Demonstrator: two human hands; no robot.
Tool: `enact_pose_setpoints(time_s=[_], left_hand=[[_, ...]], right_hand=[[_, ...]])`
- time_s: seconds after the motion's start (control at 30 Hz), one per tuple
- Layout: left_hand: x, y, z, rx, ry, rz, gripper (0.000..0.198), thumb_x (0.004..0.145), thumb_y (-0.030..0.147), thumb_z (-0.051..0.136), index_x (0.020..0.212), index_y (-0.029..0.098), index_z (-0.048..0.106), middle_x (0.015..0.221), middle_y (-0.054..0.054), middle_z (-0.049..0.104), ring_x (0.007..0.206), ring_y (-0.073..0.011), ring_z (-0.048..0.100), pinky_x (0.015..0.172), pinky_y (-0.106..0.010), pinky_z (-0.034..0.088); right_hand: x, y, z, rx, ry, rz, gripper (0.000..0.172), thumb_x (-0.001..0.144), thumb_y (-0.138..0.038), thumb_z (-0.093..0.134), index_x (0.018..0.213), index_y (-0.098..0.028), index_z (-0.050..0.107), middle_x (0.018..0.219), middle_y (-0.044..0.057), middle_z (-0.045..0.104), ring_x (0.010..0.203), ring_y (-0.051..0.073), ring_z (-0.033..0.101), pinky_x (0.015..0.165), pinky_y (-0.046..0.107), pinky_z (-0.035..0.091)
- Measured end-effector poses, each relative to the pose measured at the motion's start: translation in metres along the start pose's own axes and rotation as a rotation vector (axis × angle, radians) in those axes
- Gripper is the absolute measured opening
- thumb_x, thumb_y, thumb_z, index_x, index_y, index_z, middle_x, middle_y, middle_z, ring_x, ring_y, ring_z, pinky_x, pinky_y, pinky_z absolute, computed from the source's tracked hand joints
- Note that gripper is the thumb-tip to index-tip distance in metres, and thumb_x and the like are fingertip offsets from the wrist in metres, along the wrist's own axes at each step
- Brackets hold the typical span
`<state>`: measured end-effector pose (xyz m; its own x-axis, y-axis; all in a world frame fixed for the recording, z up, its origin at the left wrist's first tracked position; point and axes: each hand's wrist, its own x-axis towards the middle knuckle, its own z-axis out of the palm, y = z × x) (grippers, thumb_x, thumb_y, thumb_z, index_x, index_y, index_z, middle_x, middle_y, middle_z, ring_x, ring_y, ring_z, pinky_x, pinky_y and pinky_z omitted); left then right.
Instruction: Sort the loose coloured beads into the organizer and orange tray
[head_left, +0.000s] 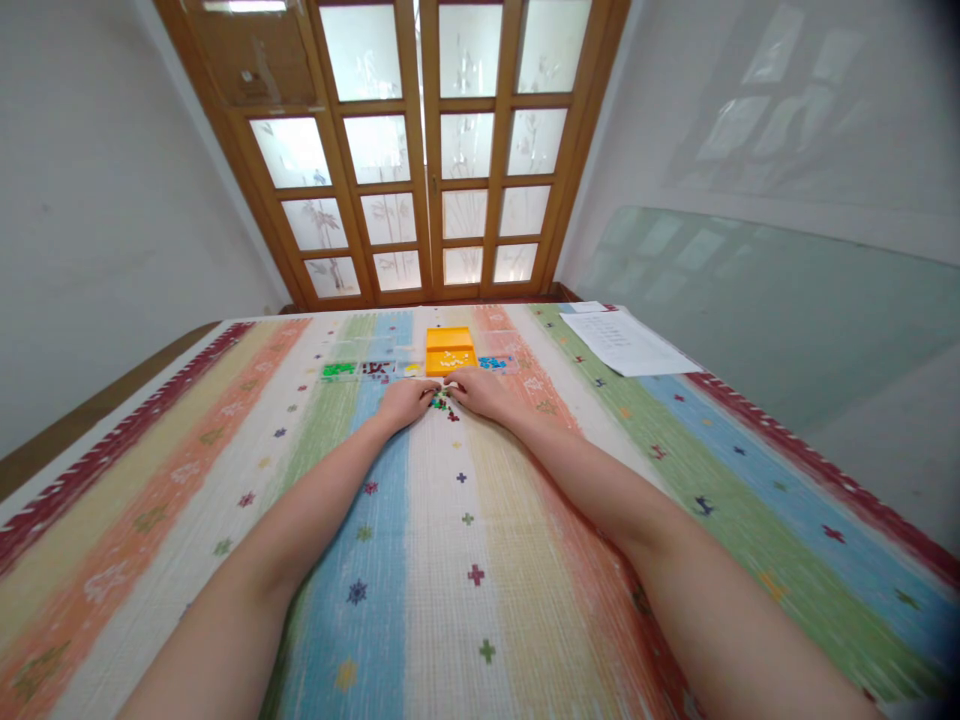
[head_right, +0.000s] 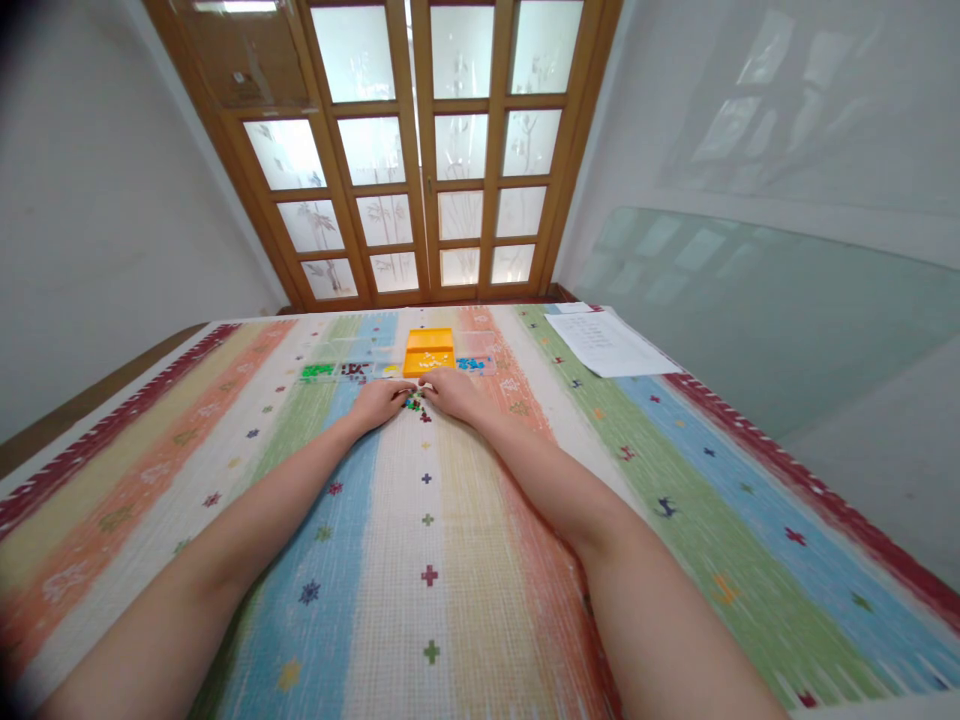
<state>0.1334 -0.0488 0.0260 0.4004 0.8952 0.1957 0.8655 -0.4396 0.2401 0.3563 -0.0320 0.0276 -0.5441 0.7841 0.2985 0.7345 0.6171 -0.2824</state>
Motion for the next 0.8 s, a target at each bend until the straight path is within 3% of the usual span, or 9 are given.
enact_pose_setpoints(time_s=[0.17,0.33,0.8], left_hand=[[0.001,-0.012,-0.001,-0.019,0.082,-0.101,0.037,0.104,0.034,0.051,0.129,0.025,0.076,0.121,-0.01,0.079,0.107,-0.0264,0.072,0.096,-0.035,0.052],[0.0,-0.011,-0.006,0.052,0.059,-0.091,0.033,0.102,0.036,0.054,0.121,0.025,0.078,0.116,-0.009,0.079,0.107,-0.0267,0.072,0.095,-0.035,0.051],[-0.002,-0.012,-0.01,0.055,0.06,-0.111,0.031,0.102,0.033,0.054,0.12,0.025,0.078,0.116,-0.009,0.079,0.108,-0.027,0.071,0.095,-0.036,0.05]], right_hand=[[0.005,-0.008,0.006,-0.064,-0.016,-0.056,0.028,0.106,-0.033,0.057,0.12,-0.022,0.078,0.114,0.011,0.076,0.108,0.023,0.066,0.093,0.031,0.045],[0.013,-0.013,0.01,-0.121,-0.019,0.014,0.029,0.106,-0.037,0.057,0.112,-0.021,0.08,0.109,0.011,0.076,0.106,0.023,0.066,0.091,0.03,0.045],[0.024,-0.015,0.015,-0.07,-0.037,0.069,0.02,0.092,-0.021,0.064,0.101,-0.022,0.082,0.101,0.007,0.079,0.096,0.021,0.069,0.081,0.026,0.046]])
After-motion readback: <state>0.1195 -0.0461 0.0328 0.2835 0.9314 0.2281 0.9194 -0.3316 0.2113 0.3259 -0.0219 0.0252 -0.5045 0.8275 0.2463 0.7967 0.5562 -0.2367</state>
